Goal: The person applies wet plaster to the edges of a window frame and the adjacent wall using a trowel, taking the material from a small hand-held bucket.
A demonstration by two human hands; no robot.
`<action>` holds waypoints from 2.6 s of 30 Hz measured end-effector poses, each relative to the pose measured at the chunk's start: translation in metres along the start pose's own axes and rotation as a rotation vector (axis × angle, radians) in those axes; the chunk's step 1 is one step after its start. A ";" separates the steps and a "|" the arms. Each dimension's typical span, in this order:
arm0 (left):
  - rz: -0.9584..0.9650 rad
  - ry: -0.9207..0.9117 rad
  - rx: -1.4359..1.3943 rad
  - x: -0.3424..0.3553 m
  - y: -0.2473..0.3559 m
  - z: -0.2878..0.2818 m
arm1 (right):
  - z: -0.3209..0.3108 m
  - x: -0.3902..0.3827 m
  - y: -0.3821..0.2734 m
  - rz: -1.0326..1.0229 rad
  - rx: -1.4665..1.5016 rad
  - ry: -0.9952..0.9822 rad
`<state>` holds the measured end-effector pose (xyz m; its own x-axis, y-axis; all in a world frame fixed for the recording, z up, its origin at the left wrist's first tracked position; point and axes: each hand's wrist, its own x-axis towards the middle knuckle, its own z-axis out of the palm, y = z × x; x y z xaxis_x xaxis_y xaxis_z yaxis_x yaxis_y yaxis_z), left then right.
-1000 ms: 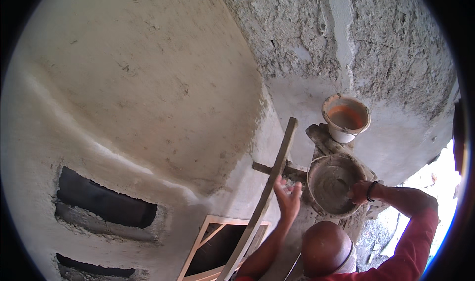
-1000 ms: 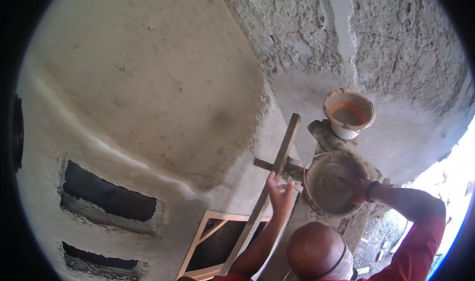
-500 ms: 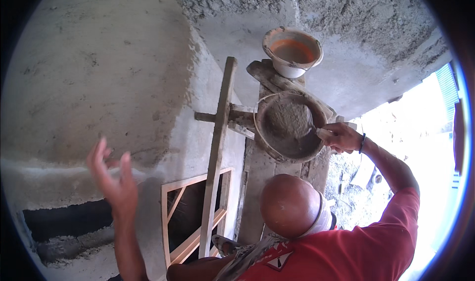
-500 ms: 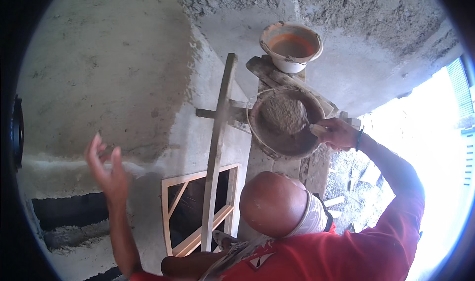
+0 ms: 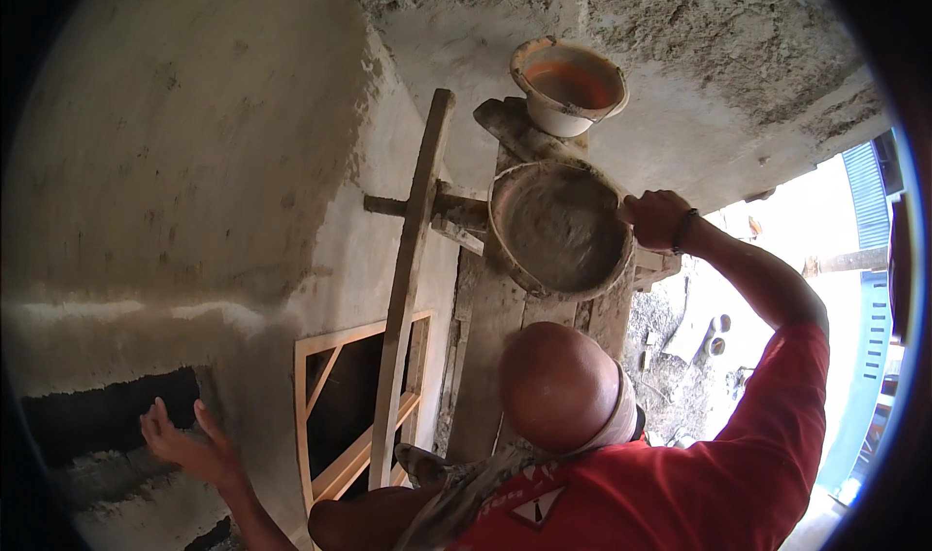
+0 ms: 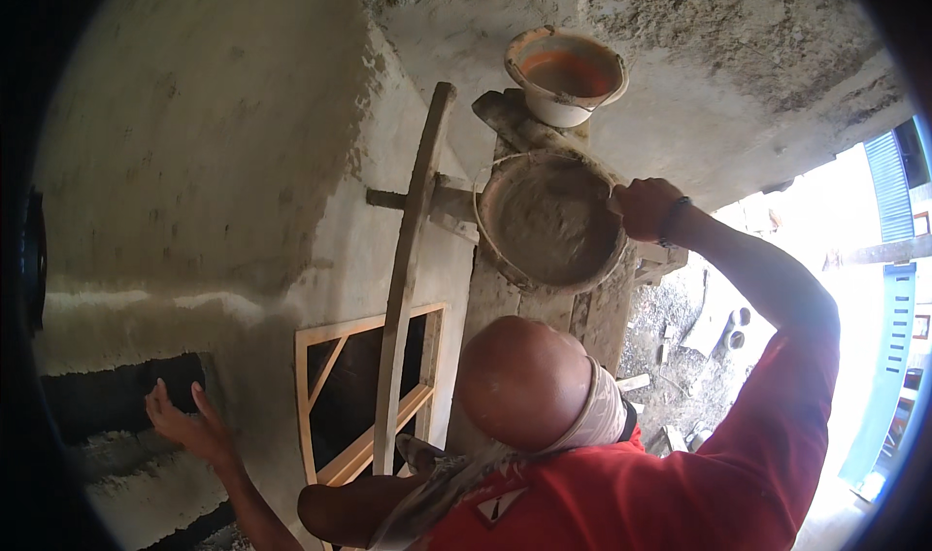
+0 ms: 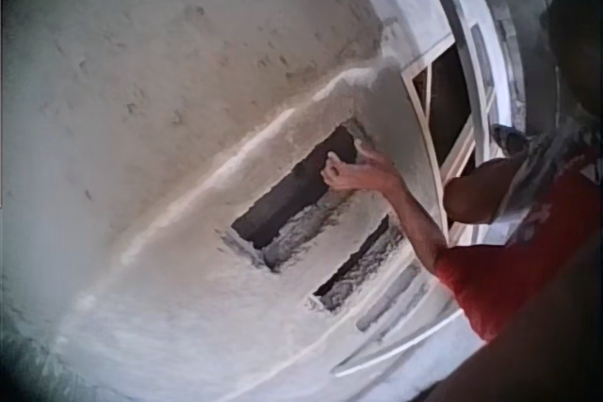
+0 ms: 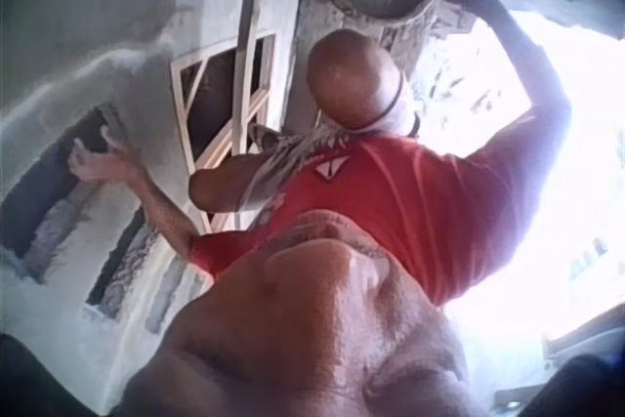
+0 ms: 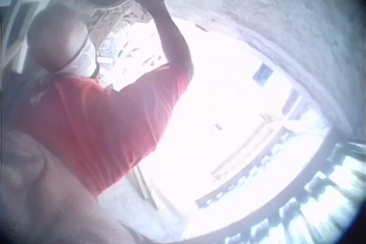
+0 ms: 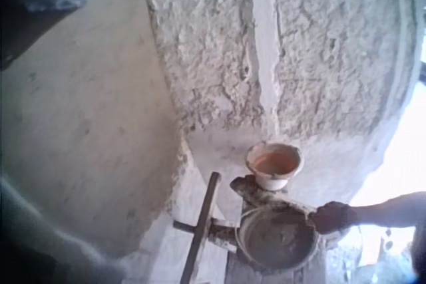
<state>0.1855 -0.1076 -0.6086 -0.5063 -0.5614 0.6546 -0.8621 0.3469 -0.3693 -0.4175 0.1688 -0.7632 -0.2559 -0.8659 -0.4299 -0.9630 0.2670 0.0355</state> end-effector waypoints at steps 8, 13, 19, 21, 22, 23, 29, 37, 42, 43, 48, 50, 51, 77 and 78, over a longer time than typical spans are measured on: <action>-0.214 -0.256 -0.063 -0.036 0.004 0.011 | 0.018 0.040 -0.031 0.232 0.772 -0.655; -0.187 -0.295 -0.107 -0.060 -0.035 0.028 | 0.059 0.033 -0.035 0.008 1.237 -0.562; -0.125 -0.280 -0.149 -0.007 -0.013 0.015 | 0.032 -0.036 -0.027 0.100 1.571 -0.049; -0.165 -0.354 -0.229 -0.013 -0.015 0.038 | 0.071 -0.037 -0.024 0.035 0.615 0.406; -0.211 -0.387 -0.288 -0.025 -0.021 0.050 | 0.057 -0.036 -0.018 -0.176 0.262 0.346; -0.234 -0.408 -0.296 -0.041 -0.032 0.065 | 0.025 -0.033 -0.031 -0.048 0.116 0.180; -0.348 -0.604 -0.312 -0.040 -0.017 0.080 | -0.046 -0.020 -0.011 0.100 0.154 0.094; -0.220 -0.639 -0.365 -0.039 -0.034 0.112 | 0.024 0.031 0.005 -0.013 0.249 -0.290; -0.285 -0.734 -0.421 -0.024 -0.012 0.093 | 0.030 0.035 -0.032 0.141 0.841 -0.589; -0.262 -0.727 -0.400 -0.024 -0.019 0.092 | 0.030 0.029 -0.032 0.110 0.893 -0.555; -0.213 -0.704 -0.344 -0.038 -0.037 0.097 | 0.035 -0.017 -0.027 0.119 1.146 -0.318; -0.216 -0.672 -0.381 -0.037 -0.030 0.099 | 0.062 -0.034 -0.022 0.101 1.076 -0.100; -0.218 -0.658 -0.399 -0.038 -0.027 0.099 | 0.070 -0.038 -0.021 0.078 1.008 0.010; -0.327 -0.632 -0.296 -0.043 -0.017 0.089 | -0.069 0.036 -0.071 -0.086 2.743 0.482; -0.334 -0.630 -0.282 -0.044 -0.015 0.092 | -0.089 0.046 -0.062 -0.152 2.749 0.597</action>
<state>0.2187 -0.1570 -0.6922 -0.2081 -0.9630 0.1711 -0.9765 0.2145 0.0194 -0.3770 0.0746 -0.7046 -0.6175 -0.7544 -0.2226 0.7455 -0.4710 -0.4716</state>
